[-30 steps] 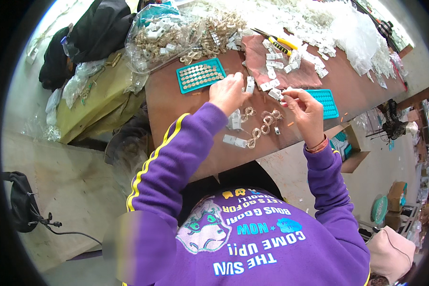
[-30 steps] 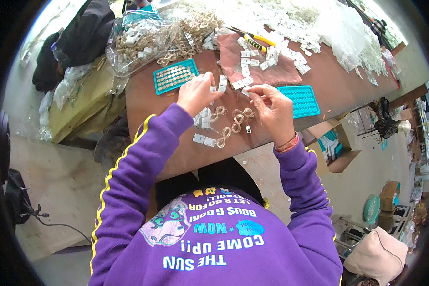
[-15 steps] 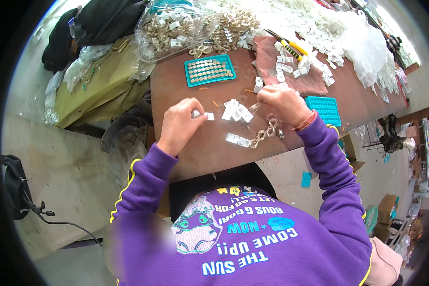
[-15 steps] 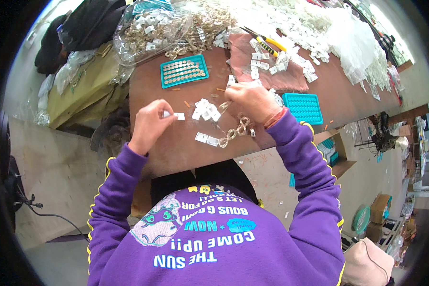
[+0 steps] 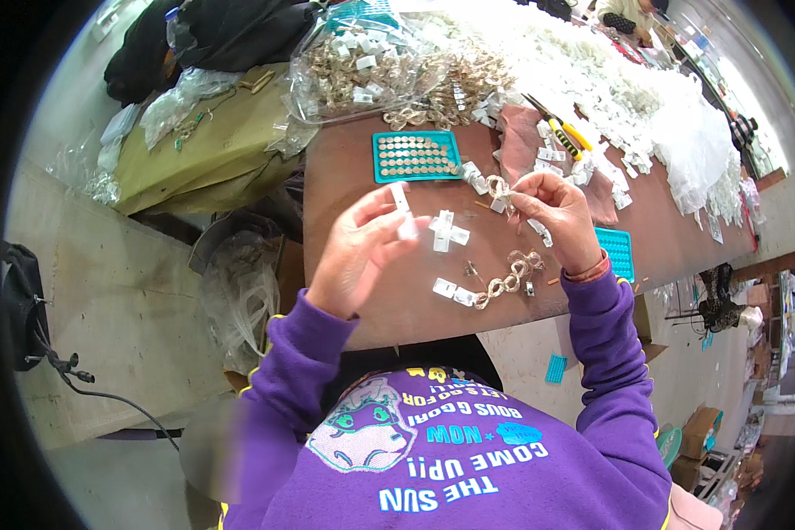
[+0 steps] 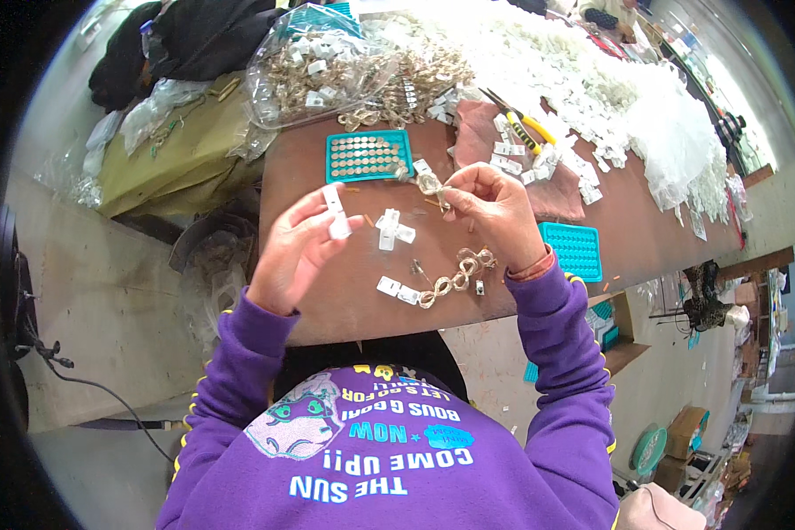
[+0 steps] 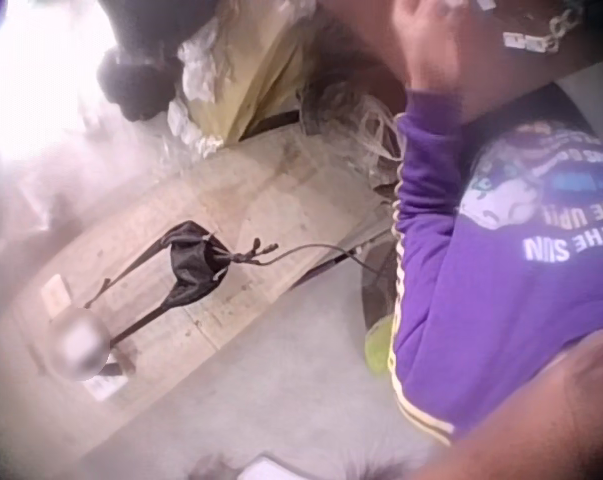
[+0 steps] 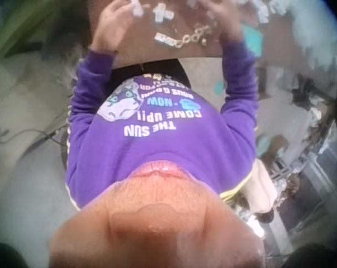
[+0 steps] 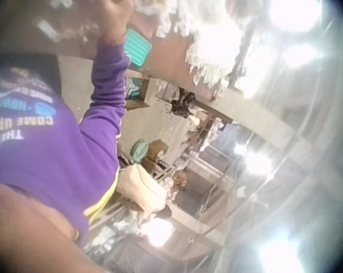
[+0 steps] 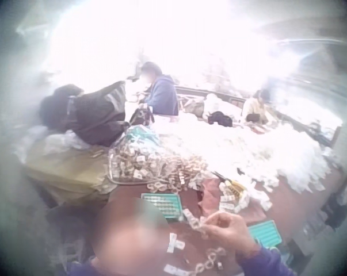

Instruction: The person repeatedly picks small white plastic housings and metal springs from a table, inserts the springs into the housings, and places the assembled units into a blue tray. The person briefly bends to retrieve a dropped spring from the floor and resumes assembly.

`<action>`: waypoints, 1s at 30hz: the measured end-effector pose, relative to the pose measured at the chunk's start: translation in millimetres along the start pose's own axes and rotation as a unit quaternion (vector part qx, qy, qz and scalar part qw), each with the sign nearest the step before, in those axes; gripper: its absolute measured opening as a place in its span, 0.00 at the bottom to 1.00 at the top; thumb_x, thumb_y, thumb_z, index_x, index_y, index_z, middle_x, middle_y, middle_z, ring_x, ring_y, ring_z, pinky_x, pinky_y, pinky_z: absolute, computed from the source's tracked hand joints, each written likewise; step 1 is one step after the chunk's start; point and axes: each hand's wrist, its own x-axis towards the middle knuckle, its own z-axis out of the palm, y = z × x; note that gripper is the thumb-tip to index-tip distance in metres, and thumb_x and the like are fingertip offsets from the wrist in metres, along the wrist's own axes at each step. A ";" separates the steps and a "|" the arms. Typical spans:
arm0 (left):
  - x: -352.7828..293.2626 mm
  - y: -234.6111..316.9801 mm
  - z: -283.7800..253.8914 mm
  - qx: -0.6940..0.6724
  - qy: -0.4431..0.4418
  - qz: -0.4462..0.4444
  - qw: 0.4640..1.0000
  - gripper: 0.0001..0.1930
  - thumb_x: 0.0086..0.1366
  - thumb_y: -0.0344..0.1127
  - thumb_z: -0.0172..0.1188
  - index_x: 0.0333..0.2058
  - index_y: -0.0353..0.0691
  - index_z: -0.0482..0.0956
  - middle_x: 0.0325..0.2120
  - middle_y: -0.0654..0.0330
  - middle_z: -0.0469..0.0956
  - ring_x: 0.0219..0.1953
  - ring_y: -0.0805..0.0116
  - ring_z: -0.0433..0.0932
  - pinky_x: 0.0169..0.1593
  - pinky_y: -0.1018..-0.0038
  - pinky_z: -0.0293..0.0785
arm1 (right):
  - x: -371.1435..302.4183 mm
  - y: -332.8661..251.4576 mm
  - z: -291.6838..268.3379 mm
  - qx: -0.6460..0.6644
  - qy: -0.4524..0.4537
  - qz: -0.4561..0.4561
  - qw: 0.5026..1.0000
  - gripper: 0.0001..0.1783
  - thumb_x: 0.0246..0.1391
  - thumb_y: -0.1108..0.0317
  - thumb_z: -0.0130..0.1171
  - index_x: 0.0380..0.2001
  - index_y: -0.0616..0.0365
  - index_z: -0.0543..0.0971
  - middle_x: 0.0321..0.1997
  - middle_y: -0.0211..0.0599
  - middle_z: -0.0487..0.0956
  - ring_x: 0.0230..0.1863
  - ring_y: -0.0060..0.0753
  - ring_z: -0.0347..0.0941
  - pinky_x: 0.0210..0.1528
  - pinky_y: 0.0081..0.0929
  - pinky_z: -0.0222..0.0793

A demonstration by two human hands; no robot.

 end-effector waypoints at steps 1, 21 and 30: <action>-0.6 -5.2 4.7 -0.065 -0.002 -0.034 0.997 0.23 0.68 0.29 0.51 0.60 0.28 0.61 0.41 0.56 0.76 0.50 0.58 0.77 0.49 0.73 0.78 | -2.4 -1.8 6.2 0.030 -0.013 0.002 0.999 0.07 0.57 0.72 0.61 0.37 0.63 0.76 0.31 0.30 0.79 0.30 0.19 0.76 0.34 0.17 0.72; -5.5 -39.8 20.9 -0.007 0.137 0.126 0.982 0.10 0.67 0.34 0.60 0.42 0.35 0.76 0.35 0.62 0.79 0.38 0.70 0.79 0.43 0.77 0.75 | -26.8 3.3 67.7 -0.282 0.160 -0.313 0.893 0.08 0.43 0.79 0.67 0.30 0.61 0.80 0.28 0.36 0.80 0.29 0.30 0.78 0.33 0.24 0.73; -2.7 -45.6 14.3 -0.137 0.106 0.069 0.982 0.09 0.67 0.31 0.58 0.43 0.36 0.76 0.40 0.60 0.78 0.40 0.74 0.77 0.47 0.81 0.76 | -29.0 -5.9 57.1 -0.405 0.057 -0.511 0.756 0.14 0.37 0.80 0.66 0.33 0.62 0.82 0.36 0.39 0.80 0.36 0.41 0.79 0.41 0.34 0.76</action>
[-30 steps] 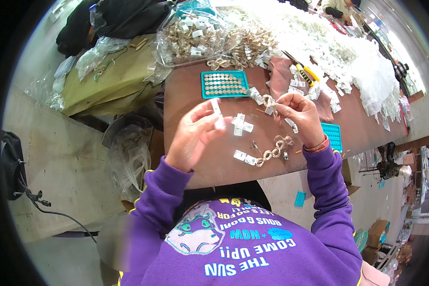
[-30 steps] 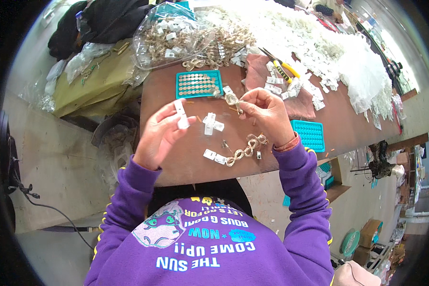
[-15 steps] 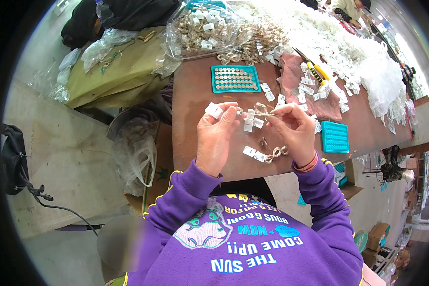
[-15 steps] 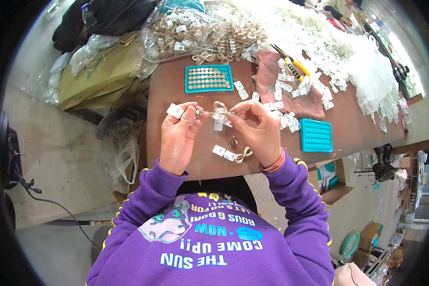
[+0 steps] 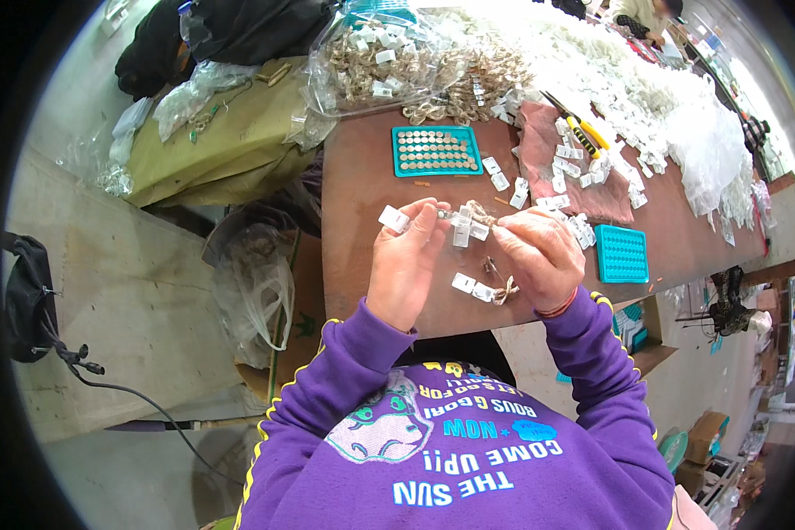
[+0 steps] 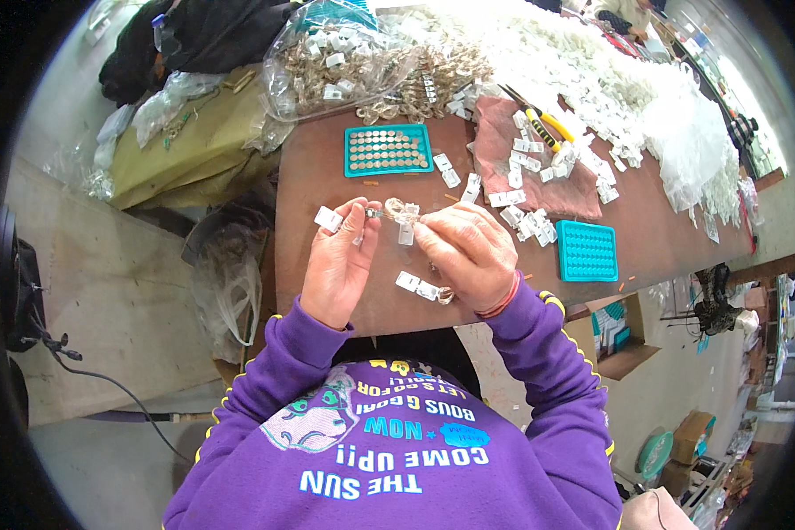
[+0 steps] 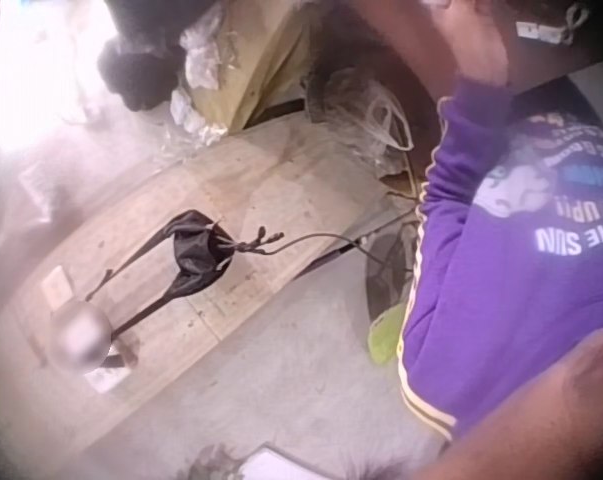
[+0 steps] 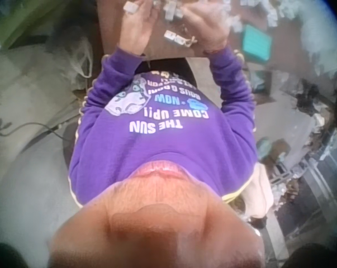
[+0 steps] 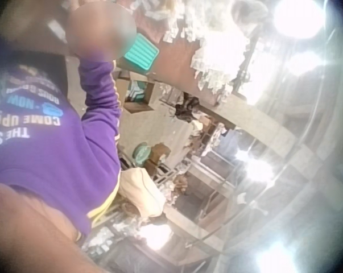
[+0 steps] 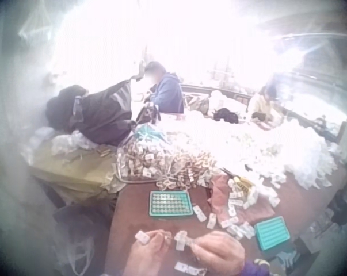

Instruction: The person repeatedly picks small white plastic housings and metal springs from a table, inserts the springs into the housings, and places the assembled units into a blue tray. The person briefly bends to retrieve a dropped spring from the floor and resumes assembly.

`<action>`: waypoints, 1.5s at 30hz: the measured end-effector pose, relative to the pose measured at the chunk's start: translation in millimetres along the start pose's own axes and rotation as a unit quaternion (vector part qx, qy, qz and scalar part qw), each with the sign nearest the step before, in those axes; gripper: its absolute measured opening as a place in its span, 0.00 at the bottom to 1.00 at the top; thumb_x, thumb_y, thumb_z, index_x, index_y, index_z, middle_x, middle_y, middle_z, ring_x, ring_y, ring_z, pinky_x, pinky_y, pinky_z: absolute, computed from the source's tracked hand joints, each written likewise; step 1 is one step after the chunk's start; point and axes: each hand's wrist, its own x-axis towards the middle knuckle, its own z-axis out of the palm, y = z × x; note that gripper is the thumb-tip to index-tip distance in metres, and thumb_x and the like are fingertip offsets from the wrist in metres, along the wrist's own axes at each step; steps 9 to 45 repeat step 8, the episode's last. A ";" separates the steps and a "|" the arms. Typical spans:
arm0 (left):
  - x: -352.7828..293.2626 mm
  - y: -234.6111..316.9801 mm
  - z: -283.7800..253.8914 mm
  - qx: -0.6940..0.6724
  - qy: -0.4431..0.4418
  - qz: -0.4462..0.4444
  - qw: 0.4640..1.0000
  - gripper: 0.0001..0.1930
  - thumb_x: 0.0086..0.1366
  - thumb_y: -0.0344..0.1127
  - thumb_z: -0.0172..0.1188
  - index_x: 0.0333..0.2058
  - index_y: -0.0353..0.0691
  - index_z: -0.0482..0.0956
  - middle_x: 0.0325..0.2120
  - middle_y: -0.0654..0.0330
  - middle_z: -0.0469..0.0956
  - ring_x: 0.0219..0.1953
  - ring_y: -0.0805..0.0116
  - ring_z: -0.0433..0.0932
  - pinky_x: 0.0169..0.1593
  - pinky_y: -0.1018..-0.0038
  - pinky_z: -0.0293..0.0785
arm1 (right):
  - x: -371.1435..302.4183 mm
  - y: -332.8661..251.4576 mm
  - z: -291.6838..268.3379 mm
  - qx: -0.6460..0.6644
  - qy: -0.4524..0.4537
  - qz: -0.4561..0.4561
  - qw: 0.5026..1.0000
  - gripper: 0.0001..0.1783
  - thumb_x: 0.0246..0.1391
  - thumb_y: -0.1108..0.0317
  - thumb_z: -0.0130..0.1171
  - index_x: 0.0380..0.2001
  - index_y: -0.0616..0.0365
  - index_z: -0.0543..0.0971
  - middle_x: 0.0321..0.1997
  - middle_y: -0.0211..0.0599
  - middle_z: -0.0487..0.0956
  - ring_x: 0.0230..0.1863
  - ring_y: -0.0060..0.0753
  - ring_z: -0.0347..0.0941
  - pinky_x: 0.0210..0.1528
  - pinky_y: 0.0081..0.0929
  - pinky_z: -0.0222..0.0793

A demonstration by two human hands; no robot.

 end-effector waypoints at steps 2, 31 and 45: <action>1.1 0.2 0.6 -0.060 -0.014 -0.018 0.998 0.09 0.67 0.30 0.57 0.44 0.35 0.76 0.42 0.58 0.77 0.42 0.73 0.76 0.49 0.81 0.77 | 0.5 1.4 0.4 -0.004 0.000 -0.033 0.999 0.15 0.38 0.77 0.65 0.34 0.61 0.81 0.38 0.38 0.79 0.39 0.41 0.78 0.43 0.37 0.77; 5.6 9.2 7.0 -0.100 -0.046 -0.013 0.994 0.10 0.67 0.27 0.56 0.46 0.35 0.74 0.48 0.53 0.76 0.48 0.70 0.76 0.52 0.80 0.76 | 6.2 4.5 -5.4 0.009 -0.034 -0.070 0.997 0.17 0.35 0.76 0.67 0.35 0.58 0.81 0.42 0.37 0.78 0.42 0.38 0.78 0.47 0.37 0.78; 5.6 9.2 7.0 -0.100 -0.046 -0.013 0.994 0.10 0.67 0.27 0.56 0.46 0.35 0.74 0.48 0.53 0.76 0.48 0.70 0.76 0.52 0.80 0.76 | 6.2 4.5 -5.4 0.009 -0.034 -0.070 0.997 0.17 0.35 0.76 0.67 0.35 0.58 0.81 0.42 0.37 0.78 0.42 0.38 0.78 0.47 0.37 0.78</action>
